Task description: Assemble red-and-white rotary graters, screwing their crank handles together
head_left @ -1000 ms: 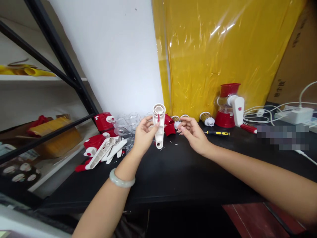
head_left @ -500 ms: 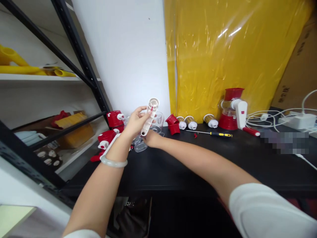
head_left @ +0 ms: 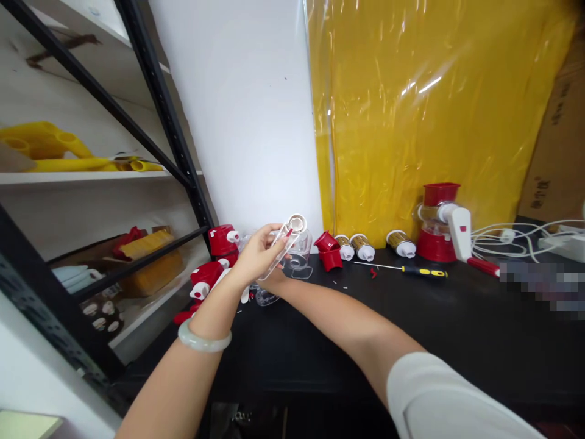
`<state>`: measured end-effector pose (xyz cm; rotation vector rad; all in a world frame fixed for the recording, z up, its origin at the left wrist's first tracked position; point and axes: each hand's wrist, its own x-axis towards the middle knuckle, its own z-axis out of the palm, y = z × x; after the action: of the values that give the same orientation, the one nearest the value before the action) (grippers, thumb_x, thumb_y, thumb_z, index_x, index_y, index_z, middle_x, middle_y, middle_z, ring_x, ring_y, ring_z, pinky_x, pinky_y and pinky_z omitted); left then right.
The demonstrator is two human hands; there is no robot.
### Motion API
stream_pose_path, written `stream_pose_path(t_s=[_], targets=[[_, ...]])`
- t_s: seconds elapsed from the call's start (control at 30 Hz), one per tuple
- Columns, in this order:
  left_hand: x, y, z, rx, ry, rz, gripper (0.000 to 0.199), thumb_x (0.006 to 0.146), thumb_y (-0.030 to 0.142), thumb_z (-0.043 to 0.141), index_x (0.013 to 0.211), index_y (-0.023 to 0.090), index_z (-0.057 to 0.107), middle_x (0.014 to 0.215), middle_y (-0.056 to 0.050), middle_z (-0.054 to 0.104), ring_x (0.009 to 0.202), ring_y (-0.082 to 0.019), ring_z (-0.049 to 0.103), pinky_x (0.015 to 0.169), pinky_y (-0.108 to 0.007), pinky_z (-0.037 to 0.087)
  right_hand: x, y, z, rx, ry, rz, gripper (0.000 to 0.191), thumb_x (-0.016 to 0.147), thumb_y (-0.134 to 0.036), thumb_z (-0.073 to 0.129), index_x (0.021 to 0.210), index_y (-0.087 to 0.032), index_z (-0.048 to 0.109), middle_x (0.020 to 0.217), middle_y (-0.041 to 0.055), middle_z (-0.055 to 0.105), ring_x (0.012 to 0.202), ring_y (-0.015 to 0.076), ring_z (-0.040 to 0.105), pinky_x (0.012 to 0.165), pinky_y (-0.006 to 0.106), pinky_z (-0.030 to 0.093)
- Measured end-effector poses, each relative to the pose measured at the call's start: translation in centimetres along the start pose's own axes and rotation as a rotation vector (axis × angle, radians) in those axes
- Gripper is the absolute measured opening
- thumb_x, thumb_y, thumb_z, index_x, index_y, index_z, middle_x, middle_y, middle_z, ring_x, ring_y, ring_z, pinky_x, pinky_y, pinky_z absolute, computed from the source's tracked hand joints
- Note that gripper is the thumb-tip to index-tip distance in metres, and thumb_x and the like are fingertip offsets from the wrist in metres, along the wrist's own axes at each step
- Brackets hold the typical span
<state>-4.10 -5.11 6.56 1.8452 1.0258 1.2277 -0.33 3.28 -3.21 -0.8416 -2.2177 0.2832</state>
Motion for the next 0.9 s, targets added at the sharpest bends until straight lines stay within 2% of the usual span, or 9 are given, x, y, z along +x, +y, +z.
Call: stream_pose_path(t_s=[0.13, 0.2, 0.27, 0.4, 0.5, 0.57, 0.67, 0.77, 0.9], targets=[[-0.3, 0.8, -0.3, -0.012, 0.037, 0.049, 0.044, 0.08, 0.044, 0.066, 0.111, 0.021, 0.045, 0.078, -0.002, 0.069, 0.057, -0.012, 0.063, 0.042, -0.016, 0.045, -4.3, 0.8, -2.8, 0.0, 0.001, -0.01, 0.012, 0.087, -0.02, 0.058, 0.085, -0.016, 0.069, 0.083, 0.0073, 0.071, 0.081, 0.0197, 0.066, 0.077, 0.031, 0.052], [-0.3, 1.1, -0.1, -0.045, 0.025, 0.062, 0.043, 0.081, 0.044, 0.064, 0.11, 0.022, 0.041, 0.079, -0.001, 0.069, 0.054, -0.011, 0.061, 0.042, -0.016, 0.043, -7.4, 1.6, -5.3, -0.004, 0.035, -0.048, 0.01, 0.086, -0.023, 0.061, 0.085, -0.017, 0.069, 0.085, 0.0071, 0.07, 0.084, 0.0186, 0.065, 0.08, 0.03, 0.051], [-0.1, 1.1, 0.7, -0.079, 0.01, 0.062, 0.042, 0.082, 0.043, 0.063, 0.111, 0.023, 0.04, 0.078, 0.001, 0.067, 0.054, -0.011, 0.06, 0.044, -0.017, 0.045, -10.4, 2.4, -8.6, 0.045, 0.139, -0.119, 0.013, 0.088, -0.026, 0.06, 0.087, -0.017, 0.07, 0.085, 0.0075, 0.069, 0.079, 0.0175, 0.065, 0.073, 0.029, 0.052], [0.8, 0.3, 4.0, -0.151, -0.094, 0.024, 0.032, 0.085, 0.039, 0.061, 0.109, 0.021, 0.048, 0.075, 0.003, 0.061, 0.057, -0.01, 0.059, 0.056, -0.022, 0.051, -14.3, 4.1, -16.0, -0.045, 0.407, -0.175, 0.018, 0.092, -0.029, 0.053, 0.094, -0.022, 0.069, 0.088, 0.007, 0.071, 0.082, 0.0195, 0.066, 0.077, 0.035, 0.052], [1.6, -1.5, 7.6, -0.278, -0.217, -0.002, 0.043, 0.084, 0.041, 0.065, 0.119, 0.021, 0.051, 0.08, 0.001, 0.061, 0.062, -0.01, 0.06, 0.062, -0.024, 0.052, -15.6, 4.8, -19.9, -0.126, 0.589, -0.161, 0.017, 0.092, -0.031, 0.054, 0.094, -0.023, 0.069, 0.086, 0.0067, 0.072, 0.08, 0.0201, 0.067, 0.076, 0.036, 0.053], [1.8, -3.0, 10.1, -0.395, -0.241, 0.006, 0.048, 0.086, 0.047, 0.062, 0.125, 0.021, 0.051, 0.091, -0.003, 0.064, 0.076, -0.014, 0.064, 0.074, -0.029, 0.054, -16.1, 5.1, -20.9, -0.15, 0.618, -0.169, 0.017, 0.091, -0.031, 0.055, 0.095, -0.023, 0.069, 0.086, 0.0069, 0.072, 0.079, 0.0198, 0.067, 0.075, 0.035, 0.053], [1.0, -5.0, 12.7, -0.484, -0.124, 0.109, 0.052, 0.09, 0.054, 0.053, 0.132, 0.025, 0.046, 0.122, -0.009, 0.061, 0.111, -0.02, 0.06, 0.093, -0.034, 0.05, -16.5, 5.5, -20.2, -0.12, 0.592, -0.203, 0.016, 0.09, -0.029, 0.056, 0.096, -0.022, 0.069, 0.086, 0.007, 0.073, 0.077, 0.0186, 0.067, 0.073, 0.034, 0.054], [-0.2, -6.1, 13.4, -0.426, -0.145, 0.11, 0.056, 0.09, 0.054, 0.051, 0.138, 0.027, 0.041, 0.136, -0.011, 0.053, 0.121, -0.023, 0.056, 0.096, -0.038, 0.05, -16.9, 5.7, -18.7, -0.058, 0.56, -0.202, 0.016, 0.089, -0.029, 0.058, 0.099, -0.022, 0.069, 0.085, 0.0068, 0.073, 0.076, 0.0181, 0.068, 0.072, 0.033, 0.055], [-1.3, -6.4, 13.3, -0.271, -0.163, 0.179, 0.051, 0.092, 0.05, 0.051, 0.135, 0.023, 0.046, 0.134, -0.011, 0.056, 0.124, -0.025, 0.053, 0.105, -0.04, 0.043, -17.6, 5.6, -17.7, 0.033, 0.549, -0.18, 0.024, 0.082, -0.035, 0.069, 0.1, -0.02, 0.069, 0.084, 0.0067, 0.072, 0.074, 0.0186, 0.068, 0.07, 0.032, 0.055]])
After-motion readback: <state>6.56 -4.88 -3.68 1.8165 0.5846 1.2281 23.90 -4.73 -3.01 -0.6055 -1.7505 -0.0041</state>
